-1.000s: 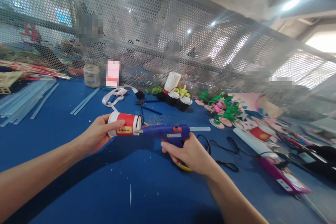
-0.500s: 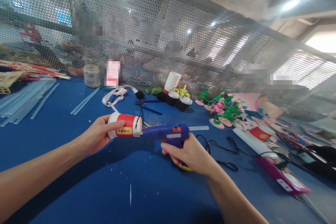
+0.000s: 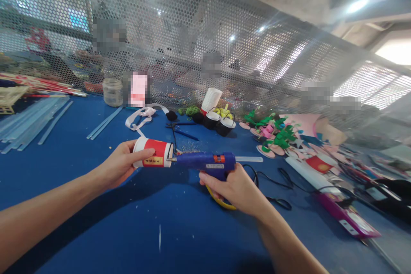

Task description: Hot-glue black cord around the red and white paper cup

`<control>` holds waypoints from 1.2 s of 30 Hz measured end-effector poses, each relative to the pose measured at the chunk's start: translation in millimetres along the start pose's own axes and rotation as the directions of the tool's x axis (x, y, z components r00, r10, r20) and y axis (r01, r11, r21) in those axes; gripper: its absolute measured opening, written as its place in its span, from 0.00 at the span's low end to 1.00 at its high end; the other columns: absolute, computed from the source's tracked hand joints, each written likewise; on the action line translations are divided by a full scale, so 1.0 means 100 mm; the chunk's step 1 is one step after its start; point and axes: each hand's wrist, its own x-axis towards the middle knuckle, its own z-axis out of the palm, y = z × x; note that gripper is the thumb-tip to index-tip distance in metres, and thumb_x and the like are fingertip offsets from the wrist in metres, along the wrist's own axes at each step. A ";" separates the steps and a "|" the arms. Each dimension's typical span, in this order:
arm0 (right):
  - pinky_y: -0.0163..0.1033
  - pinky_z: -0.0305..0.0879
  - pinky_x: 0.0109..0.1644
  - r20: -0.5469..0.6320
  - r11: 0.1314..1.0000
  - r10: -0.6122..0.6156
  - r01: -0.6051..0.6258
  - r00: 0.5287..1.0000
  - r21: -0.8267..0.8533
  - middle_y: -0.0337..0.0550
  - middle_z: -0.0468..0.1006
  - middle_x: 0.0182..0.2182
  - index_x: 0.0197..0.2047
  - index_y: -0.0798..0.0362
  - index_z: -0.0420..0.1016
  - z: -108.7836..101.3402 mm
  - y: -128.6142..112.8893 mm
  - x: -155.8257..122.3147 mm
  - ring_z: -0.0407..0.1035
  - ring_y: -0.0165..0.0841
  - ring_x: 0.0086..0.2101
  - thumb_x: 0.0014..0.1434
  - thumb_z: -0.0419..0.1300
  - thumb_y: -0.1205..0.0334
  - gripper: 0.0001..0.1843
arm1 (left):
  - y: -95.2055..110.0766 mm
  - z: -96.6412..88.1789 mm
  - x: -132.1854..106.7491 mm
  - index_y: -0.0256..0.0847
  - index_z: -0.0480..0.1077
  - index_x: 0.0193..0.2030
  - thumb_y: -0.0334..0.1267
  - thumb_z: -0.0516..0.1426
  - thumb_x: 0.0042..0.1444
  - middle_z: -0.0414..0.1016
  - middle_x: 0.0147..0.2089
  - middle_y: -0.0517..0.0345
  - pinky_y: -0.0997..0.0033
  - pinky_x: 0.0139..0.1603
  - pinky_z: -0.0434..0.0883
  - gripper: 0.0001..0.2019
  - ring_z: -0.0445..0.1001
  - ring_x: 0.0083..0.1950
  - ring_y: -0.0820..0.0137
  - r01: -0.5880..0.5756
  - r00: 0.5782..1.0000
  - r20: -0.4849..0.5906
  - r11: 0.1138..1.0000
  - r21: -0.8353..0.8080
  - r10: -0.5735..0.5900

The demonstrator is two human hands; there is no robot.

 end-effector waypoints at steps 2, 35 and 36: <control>0.29 0.58 0.16 -0.009 0.999 -0.011 0.010 1.000 -0.037 0.32 0.62 0.10 0.20 0.55 0.66 0.00 0.01 -0.01 0.57 0.23 0.13 0.46 0.56 0.58 0.10 | 0.00 0.00 0.00 0.33 0.73 0.30 0.29 0.61 0.40 0.78 0.28 0.52 0.77 0.33 0.71 0.07 0.75 0.28 0.71 -0.004 1.000 -0.002 1.000 0.013 0.004; 0.36 0.57 0.25 -0.132 0.818 -0.373 0.258 0.919 -0.514 0.41 0.69 0.17 0.25 0.53 0.71 0.05 0.07 0.00 0.61 0.31 0.19 0.49 0.52 0.60 0.09 | -0.04 0.01 0.00 0.38 0.73 0.29 0.32 0.62 0.40 0.78 0.29 0.57 0.77 0.34 0.70 0.07 0.74 0.30 0.72 -0.064 0.994 -0.075 0.984 0.164 0.077; 0.36 0.57 0.25 -0.131 0.817 -0.371 0.257 0.919 -0.516 0.41 0.69 0.17 0.25 0.53 0.71 0.05 0.06 0.00 0.61 0.31 0.19 0.49 0.52 0.60 0.09 | -0.04 0.01 0.00 0.38 0.73 0.29 0.32 0.62 0.40 0.78 0.29 0.57 0.78 0.34 0.70 0.06 0.74 0.30 0.73 -0.064 0.995 -0.071 0.985 0.163 0.076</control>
